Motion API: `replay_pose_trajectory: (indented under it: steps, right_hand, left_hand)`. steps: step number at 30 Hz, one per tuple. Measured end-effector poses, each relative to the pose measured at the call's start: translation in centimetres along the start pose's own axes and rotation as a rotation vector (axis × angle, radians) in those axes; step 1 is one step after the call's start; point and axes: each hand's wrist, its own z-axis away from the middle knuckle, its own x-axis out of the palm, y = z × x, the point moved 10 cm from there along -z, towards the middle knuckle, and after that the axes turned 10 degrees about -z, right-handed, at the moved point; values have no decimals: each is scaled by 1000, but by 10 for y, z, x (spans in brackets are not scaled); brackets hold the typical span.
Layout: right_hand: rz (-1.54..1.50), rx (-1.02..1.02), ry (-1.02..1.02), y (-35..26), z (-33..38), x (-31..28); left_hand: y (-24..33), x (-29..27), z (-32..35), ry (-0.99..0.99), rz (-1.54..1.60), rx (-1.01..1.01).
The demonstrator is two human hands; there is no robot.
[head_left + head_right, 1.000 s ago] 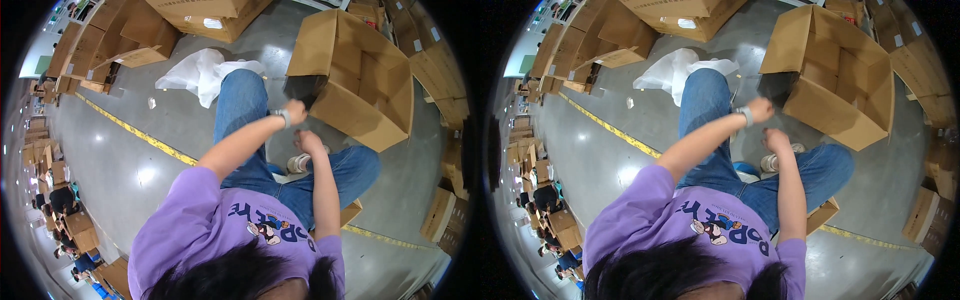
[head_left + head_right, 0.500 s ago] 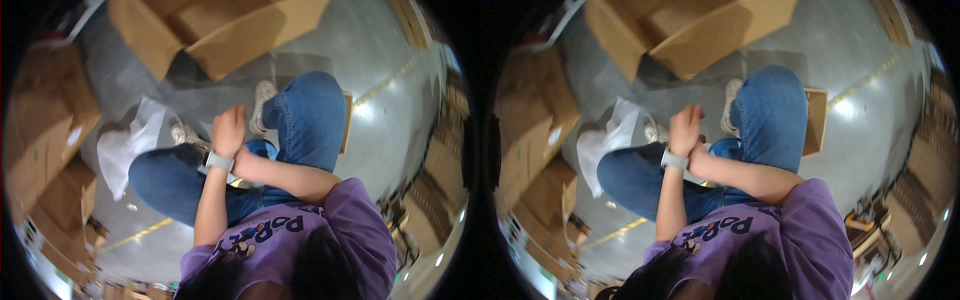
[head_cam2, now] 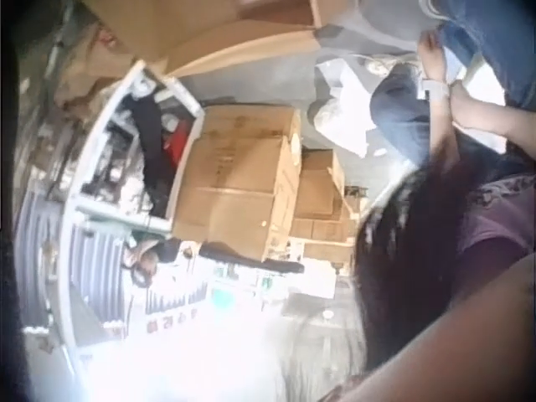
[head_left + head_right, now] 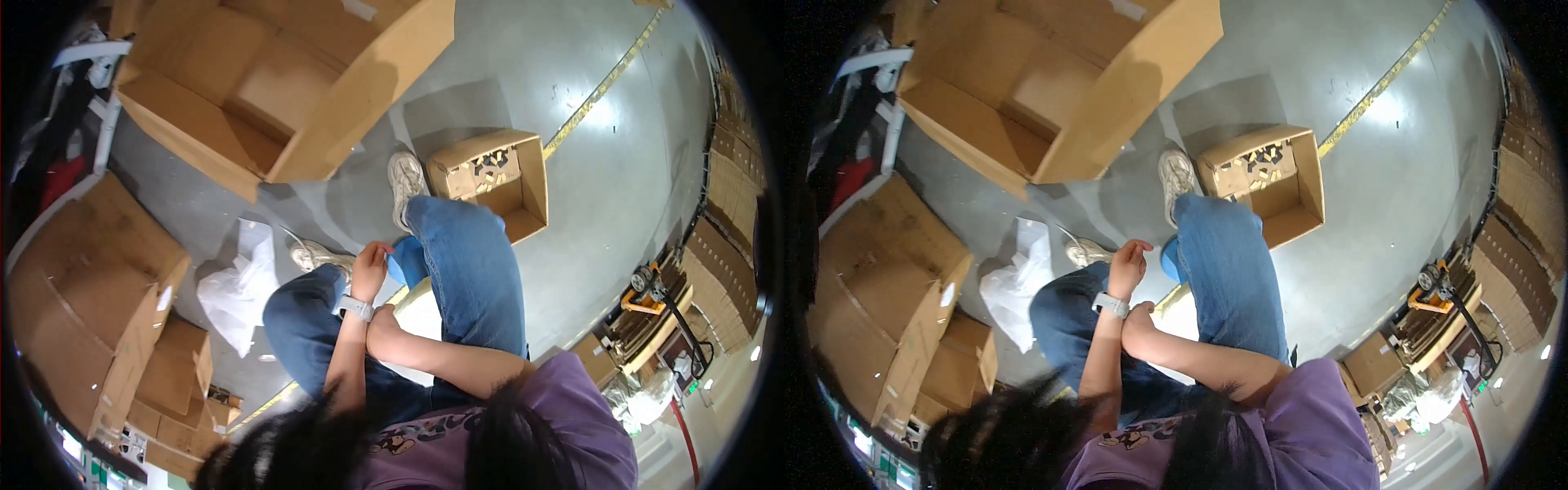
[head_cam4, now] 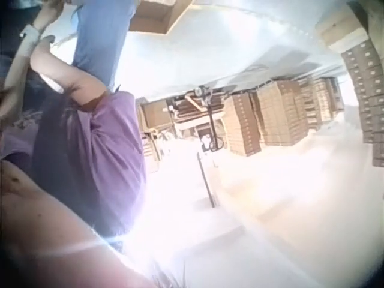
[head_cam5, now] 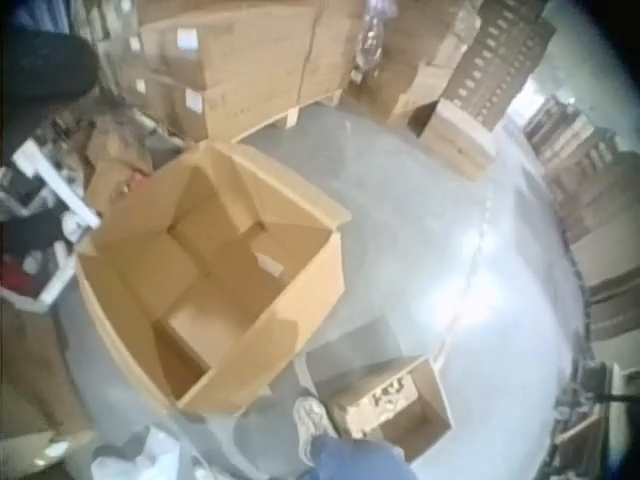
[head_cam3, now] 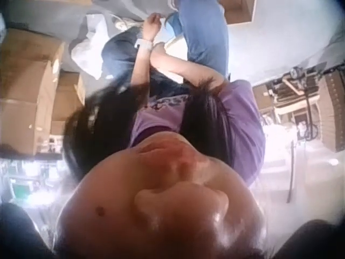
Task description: Unpack components from cardboard boxes and attach small adhesive pads to them.
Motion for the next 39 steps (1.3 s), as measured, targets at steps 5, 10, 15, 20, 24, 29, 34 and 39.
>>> replay_pose_trajectory:
  steps: [5,10,15,20,24,29,34,39]
  right_hand:
    - [-285,-133,171,25,73,-41]
    - [-647,-247,468,62,184,-136]
    - [-801,-173,1162,153,327,-207]
    - [-845,141,1176,287,354,-105]
    - [-910,440,1021,357,355,33]
    - [-1507,493,986,362,386,85]
    - [-1792,289,1183,343,391,16]
    - [-1698,-52,1380,297,416,-103]
  left_hand:
    - [38,-12,59,146,-589,-87]
    - [155,-5,126,61,-714,11]
    - [307,-17,160,205,-720,131]
    - [396,0,173,176,-777,407]
    - [409,-69,173,347,-728,354]
    - [445,-104,191,416,-933,376]
    - [463,-83,191,362,-970,404]
    - [434,-44,149,164,-1013,371]
